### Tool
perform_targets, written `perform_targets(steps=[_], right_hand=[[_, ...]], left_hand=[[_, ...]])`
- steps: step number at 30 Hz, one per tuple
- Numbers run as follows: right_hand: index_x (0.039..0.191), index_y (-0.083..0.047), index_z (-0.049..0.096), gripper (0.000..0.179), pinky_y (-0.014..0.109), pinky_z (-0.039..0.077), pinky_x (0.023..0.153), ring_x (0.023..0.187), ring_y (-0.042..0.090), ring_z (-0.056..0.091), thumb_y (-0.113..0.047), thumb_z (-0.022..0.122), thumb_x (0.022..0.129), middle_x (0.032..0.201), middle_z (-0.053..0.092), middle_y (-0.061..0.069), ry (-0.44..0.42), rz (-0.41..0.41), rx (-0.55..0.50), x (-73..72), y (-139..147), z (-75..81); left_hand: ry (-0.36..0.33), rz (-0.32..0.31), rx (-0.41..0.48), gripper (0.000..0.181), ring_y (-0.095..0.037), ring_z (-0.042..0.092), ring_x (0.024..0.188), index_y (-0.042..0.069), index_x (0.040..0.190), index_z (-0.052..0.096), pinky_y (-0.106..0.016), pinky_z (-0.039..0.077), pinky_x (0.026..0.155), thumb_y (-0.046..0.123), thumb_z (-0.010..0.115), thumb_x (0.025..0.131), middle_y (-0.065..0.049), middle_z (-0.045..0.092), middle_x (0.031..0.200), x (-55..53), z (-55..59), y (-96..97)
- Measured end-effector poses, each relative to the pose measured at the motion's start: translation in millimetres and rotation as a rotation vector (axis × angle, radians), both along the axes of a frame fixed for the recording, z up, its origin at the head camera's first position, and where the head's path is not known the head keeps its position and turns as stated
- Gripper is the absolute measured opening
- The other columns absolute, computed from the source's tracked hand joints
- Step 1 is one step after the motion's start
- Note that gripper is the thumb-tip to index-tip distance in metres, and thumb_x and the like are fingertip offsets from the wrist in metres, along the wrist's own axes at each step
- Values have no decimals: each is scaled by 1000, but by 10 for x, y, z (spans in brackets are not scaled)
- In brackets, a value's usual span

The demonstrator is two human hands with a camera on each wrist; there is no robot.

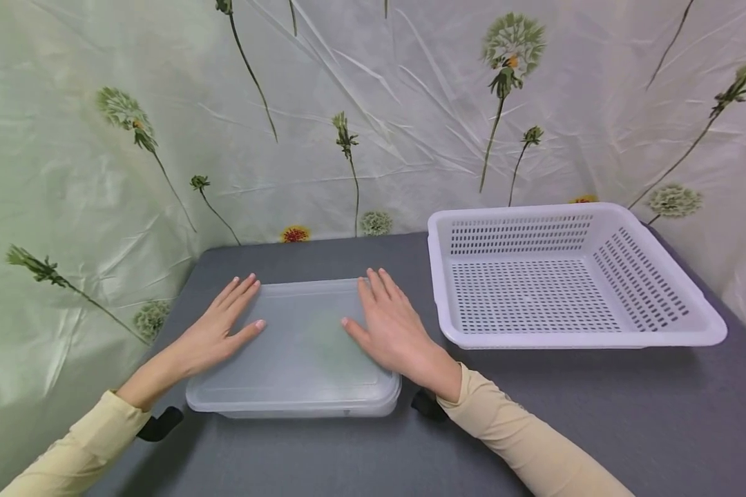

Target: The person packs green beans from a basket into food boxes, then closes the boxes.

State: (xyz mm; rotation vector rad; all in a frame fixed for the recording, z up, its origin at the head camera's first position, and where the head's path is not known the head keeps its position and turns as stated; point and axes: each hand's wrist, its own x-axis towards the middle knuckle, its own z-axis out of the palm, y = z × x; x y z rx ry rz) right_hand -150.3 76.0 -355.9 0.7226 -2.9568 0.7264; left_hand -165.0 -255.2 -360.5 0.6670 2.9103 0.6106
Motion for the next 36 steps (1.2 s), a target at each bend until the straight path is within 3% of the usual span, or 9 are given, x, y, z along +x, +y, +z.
perform_targets(steps=[4,10,18,21,28,36], right_hand=[[152,2,30,72,52,18,117,149,34,8,-44,52,101,160,18,20,-11,-6,-4,12,0,-10],[151,2,33,71,49,18,117,149,33,9,-42,56,100,160,19,20,-10,-20,-44,56,0,-24],[151,3,32,68,49,20,117,149,29,6,-34,58,100,160,18,18,-40,-35,-127,81,37,-14],[151,3,31,68,48,18,117,150,27,5,-33,58,100,160,18,18,-44,-41,-139,87,40,-4],[152,2,31,68,48,18,118,149,29,5,-34,57,100,161,16,16,-20,-30,-144,92,41,-16],[153,0,29,69,47,17,118,150,25,3,-37,56,101,162,13,14,-61,-13,-149,40,69,-24]], left_hand=[[-2,18,34,77,-33,2,149,9,157,21,-61,15,113,50,51,100,-10,11,163,-31,-26,14],[-17,24,179,60,-38,25,142,10,154,32,-62,29,106,37,51,103,-15,26,156,-48,-28,-15],[34,29,220,43,-38,41,132,6,147,44,-59,38,100,19,48,106,-17,42,142,-105,2,-28],[25,34,204,44,-38,38,134,5,147,43,-59,36,102,20,48,105,-18,41,144,-114,12,-20],[35,19,52,65,-38,3,148,4,154,30,-65,12,112,39,50,103,-18,16,161,-7,33,47],[112,4,-57,64,-36,6,149,12,153,36,-61,10,114,49,48,101,-14,18,162,254,13,130]])
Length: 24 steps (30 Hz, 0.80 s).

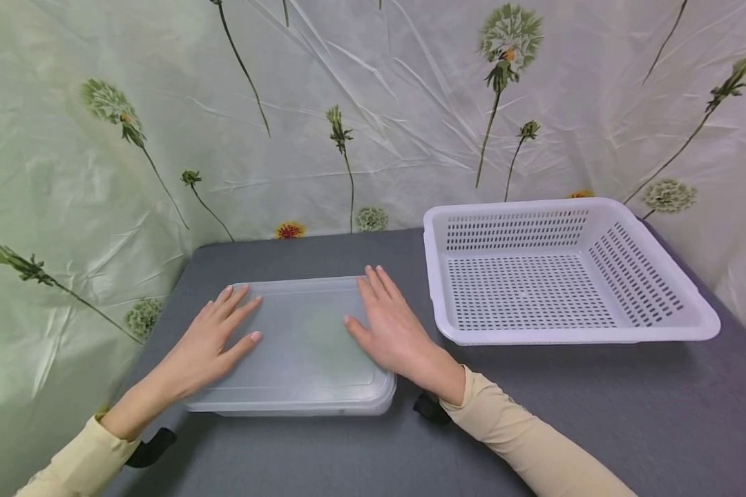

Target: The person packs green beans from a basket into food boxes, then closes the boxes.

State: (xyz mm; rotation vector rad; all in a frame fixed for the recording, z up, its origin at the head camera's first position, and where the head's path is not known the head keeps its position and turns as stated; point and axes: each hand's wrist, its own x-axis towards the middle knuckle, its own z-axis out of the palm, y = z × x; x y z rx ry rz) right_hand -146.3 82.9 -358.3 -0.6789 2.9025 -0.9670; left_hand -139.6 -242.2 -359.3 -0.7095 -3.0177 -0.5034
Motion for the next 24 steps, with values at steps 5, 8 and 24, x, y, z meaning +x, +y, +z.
perform_targets(steps=[5,8,24], right_hand=[[154,-3,28,70,46,15,118,150,23,1,-39,54,101,163,11,12,-25,3,11,-6,23,2],[154,-3,29,69,47,15,118,150,24,2,-38,55,101,163,12,12,-17,3,5,-5,22,2],[153,3,26,65,50,16,118,149,29,6,-25,54,101,162,11,17,11,-66,-97,2,23,-30]], left_hand=[[-3,6,2,64,-36,6,148,13,153,36,-59,10,115,49,48,101,-13,19,161,53,-16,12],[-24,7,10,65,-37,5,148,12,154,35,-60,10,115,49,48,101,-13,18,161,38,-8,10],[-117,277,348,56,-40,42,130,1,149,36,-58,42,97,28,53,103,-23,39,145,-207,37,-187]])
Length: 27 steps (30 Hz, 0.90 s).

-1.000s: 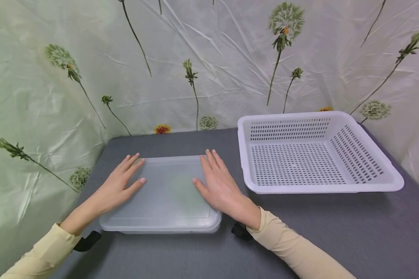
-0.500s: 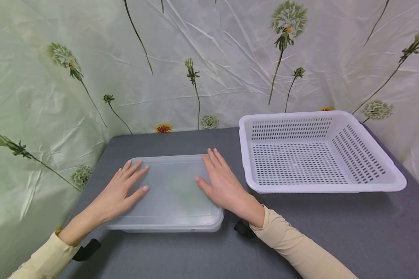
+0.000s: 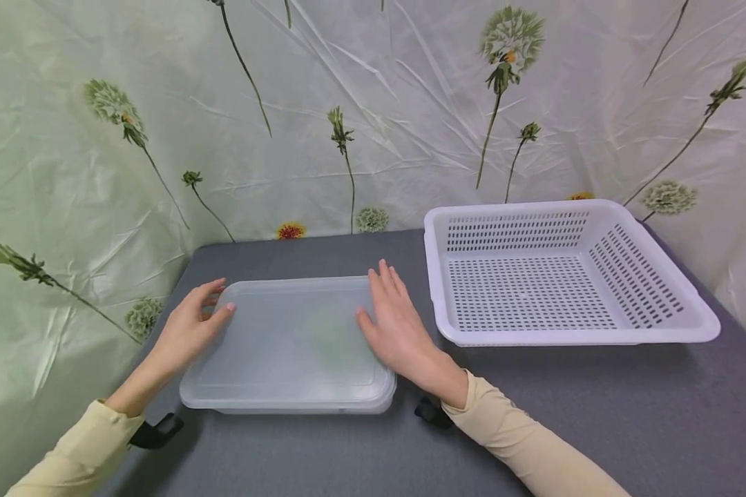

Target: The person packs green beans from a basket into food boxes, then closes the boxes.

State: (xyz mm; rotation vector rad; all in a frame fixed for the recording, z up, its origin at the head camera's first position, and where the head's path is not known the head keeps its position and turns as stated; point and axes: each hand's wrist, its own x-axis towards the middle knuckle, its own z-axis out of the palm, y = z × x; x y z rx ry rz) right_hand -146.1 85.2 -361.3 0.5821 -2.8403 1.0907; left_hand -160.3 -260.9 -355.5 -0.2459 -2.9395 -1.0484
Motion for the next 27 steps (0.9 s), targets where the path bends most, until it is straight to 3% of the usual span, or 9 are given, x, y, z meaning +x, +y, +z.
perform_targets(steps=[2,5,12,21,27], right_hand=[[153,4,22,69,50,15,118,149,29,5,-28,54,101,162,7,17,-4,-7,5,73,13,1],[154,3,19,72,50,16,117,149,28,5,-33,53,102,163,3,15,-24,-10,19,203,64,12],[155,2,17,78,51,22,116,148,27,14,-39,54,101,162,11,15,-77,-23,39,435,221,1],[153,4,23,63,50,25,114,147,25,17,-19,52,103,161,17,15,10,39,-5,447,249,-35],[154,0,24,62,48,32,111,146,23,22,-16,52,101,161,16,13,-6,35,-20,465,241,-9]], left_hand=[[-17,58,17,51,-37,52,118,1,145,44,-52,49,87,29,53,103,-22,49,135,23,22,-28],[-27,97,6,46,-32,59,105,3,139,52,-44,52,76,31,54,102,-19,58,123,63,56,-47],[-20,138,-47,37,-21,62,78,0,129,61,-33,48,60,22,59,99,-13,67,100,127,145,-39],[15,116,-75,32,-18,57,68,-4,124,63,-31,45,53,12,60,97,-14,68,93,103,163,-19],[19,105,-90,33,-18,58,69,-3,125,64,-32,45,54,13,60,97,-14,68,95,86,191,-31]])
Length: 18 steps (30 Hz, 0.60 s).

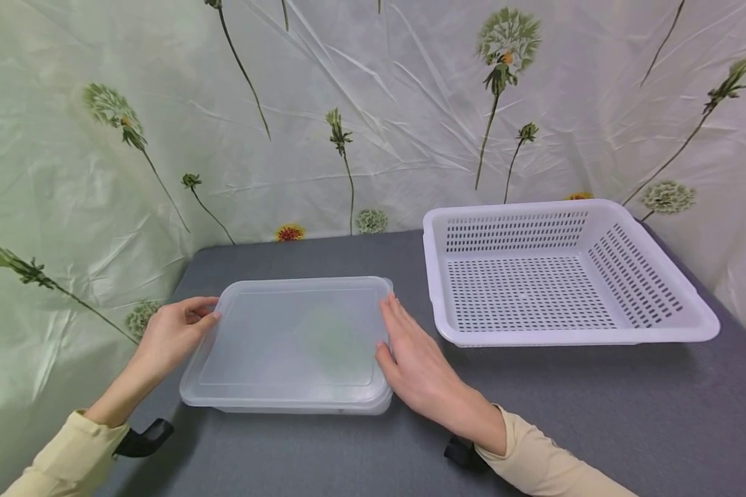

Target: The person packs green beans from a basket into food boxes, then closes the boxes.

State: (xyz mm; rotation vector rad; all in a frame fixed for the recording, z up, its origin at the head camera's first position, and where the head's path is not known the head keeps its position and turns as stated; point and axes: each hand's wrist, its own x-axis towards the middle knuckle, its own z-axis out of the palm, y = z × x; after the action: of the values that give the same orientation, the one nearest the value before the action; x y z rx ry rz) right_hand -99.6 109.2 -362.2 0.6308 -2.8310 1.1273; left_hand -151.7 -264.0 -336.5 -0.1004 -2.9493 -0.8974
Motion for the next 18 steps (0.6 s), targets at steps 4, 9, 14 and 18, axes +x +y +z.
perform_targets(steps=[4,9,14,18], right_hand=[[155,-4,23,62,42,42,100,139,17,34,-16,50,101,162,14,9,-56,6,-32,21,13,33],[155,-2,21,60,46,34,110,145,19,22,-16,47,103,163,8,9,-81,39,-12,27,30,36],[152,3,29,58,51,25,114,149,26,10,-12,49,100,163,9,11,46,45,64,-26,12,48],[151,-1,35,56,50,22,116,149,24,8,-14,51,100,163,11,8,128,32,74,-170,-78,96]], left_hand=[[-10,-8,13,31,-17,60,64,-3,124,65,-30,46,51,11,61,96,-14,68,94,1,8,-23],[-66,-32,70,35,-19,65,65,-2,129,60,-30,50,51,10,61,96,-17,65,103,8,20,-53],[-102,-165,28,53,-41,51,124,0,149,35,-51,52,86,10,52,100,-25,37,147,-22,-13,-4],[-47,-327,-78,58,-44,11,146,3,153,31,-65,24,108,25,52,103,-21,10,161,-47,-109,109]])
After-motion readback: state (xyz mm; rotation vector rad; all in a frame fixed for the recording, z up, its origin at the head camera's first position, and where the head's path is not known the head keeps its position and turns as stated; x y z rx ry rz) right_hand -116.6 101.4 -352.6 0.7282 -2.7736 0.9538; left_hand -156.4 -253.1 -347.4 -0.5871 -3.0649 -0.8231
